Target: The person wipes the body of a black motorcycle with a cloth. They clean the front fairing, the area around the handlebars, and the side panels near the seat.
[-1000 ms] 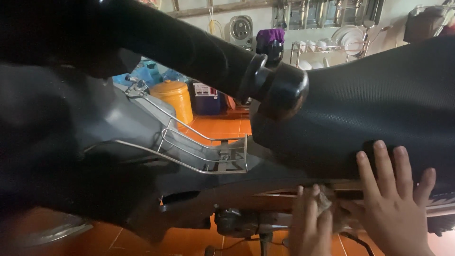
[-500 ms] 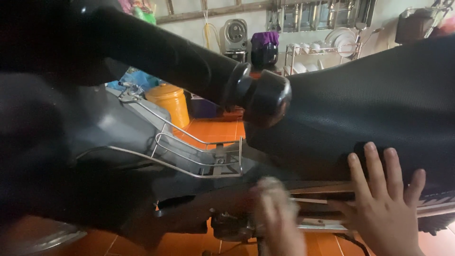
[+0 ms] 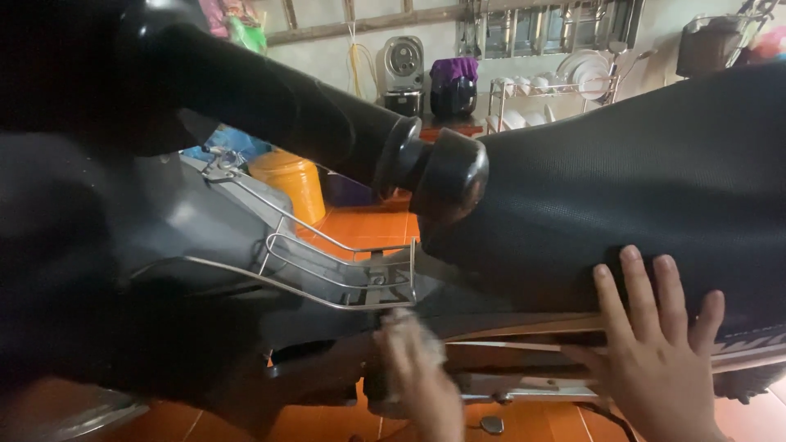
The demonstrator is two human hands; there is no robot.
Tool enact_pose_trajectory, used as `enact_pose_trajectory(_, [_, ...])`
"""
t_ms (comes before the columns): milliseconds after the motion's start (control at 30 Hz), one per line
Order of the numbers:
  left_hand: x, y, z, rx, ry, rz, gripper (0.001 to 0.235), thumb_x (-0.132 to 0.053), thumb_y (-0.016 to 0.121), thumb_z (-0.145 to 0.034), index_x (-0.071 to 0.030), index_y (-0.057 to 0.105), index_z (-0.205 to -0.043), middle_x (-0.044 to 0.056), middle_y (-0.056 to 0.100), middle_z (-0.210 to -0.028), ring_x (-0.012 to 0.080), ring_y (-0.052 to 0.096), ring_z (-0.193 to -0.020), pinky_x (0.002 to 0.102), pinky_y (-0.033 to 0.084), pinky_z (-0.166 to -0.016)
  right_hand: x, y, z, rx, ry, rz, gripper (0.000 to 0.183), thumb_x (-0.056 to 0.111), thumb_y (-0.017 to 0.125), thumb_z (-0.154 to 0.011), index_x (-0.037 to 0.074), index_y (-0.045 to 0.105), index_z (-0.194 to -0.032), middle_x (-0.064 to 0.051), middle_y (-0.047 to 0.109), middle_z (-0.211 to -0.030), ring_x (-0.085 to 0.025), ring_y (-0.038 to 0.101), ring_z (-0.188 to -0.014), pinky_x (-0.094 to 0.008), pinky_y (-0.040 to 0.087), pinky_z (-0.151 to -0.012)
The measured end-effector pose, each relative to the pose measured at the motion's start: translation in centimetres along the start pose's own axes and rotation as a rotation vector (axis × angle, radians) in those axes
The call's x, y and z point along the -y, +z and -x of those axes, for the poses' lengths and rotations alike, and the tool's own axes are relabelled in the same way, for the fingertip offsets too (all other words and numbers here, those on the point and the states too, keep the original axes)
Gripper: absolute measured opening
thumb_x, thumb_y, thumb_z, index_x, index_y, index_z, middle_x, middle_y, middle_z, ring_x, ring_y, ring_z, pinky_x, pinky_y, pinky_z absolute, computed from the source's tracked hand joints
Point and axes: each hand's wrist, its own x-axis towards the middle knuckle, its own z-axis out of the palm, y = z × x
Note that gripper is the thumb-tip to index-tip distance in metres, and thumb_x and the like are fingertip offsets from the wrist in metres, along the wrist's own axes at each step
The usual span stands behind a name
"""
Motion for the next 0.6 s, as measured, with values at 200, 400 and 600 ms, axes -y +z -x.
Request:
enact_pose_trajectory(200, [-8.8,-2.4,4.0,0.161,0.588,0.118,0.062,-0.005,0.068,-0.096,-0.013,0.050,-0.155,0.017,0.038,-0.164,0.0484,0.034,-0.147,0.069,0.038,-0.107,0.5,-0.1,0.1,-0.045,-0.004,-0.021,0.103,0.070,0.056,-0.074,0.012,0.056,-0.159,-0.016,0.046,-0.175,-0.042,0.046,-0.160,-0.078,0.041,-0.115])
enact_pose_trajectory(400, [2.0,-2.7,-0.9,0.175,0.685,-0.029,0.080,0.004,0.071,-0.086,-0.017,0.042,-0.158,0.014,0.038,-0.162,0.0360,0.037,-0.150,0.051,0.026,-0.127,-0.2,-0.1,0.0,-0.012,-0.016,-0.017,0.110,0.072,0.061,-0.067,0.015,0.052,-0.160,-0.014,0.043,-0.176,-0.040,0.041,-0.162,-0.074,0.038,-0.119])
enact_pose_trajectory(600, [-2.2,0.0,1.9,0.099,0.059,0.130,0.087,0.022,0.059,-0.076,-0.018,0.047,-0.153,0.013,0.021,-0.171,0.0354,0.034,-0.151,0.047,0.040,-0.119,0.1,-0.3,-0.3,-0.021,-0.001,0.035,0.109,0.074,0.064,-0.066,0.014,0.058,-0.157,-0.014,0.048,-0.174,-0.038,0.045,-0.160,-0.070,0.036,-0.121])
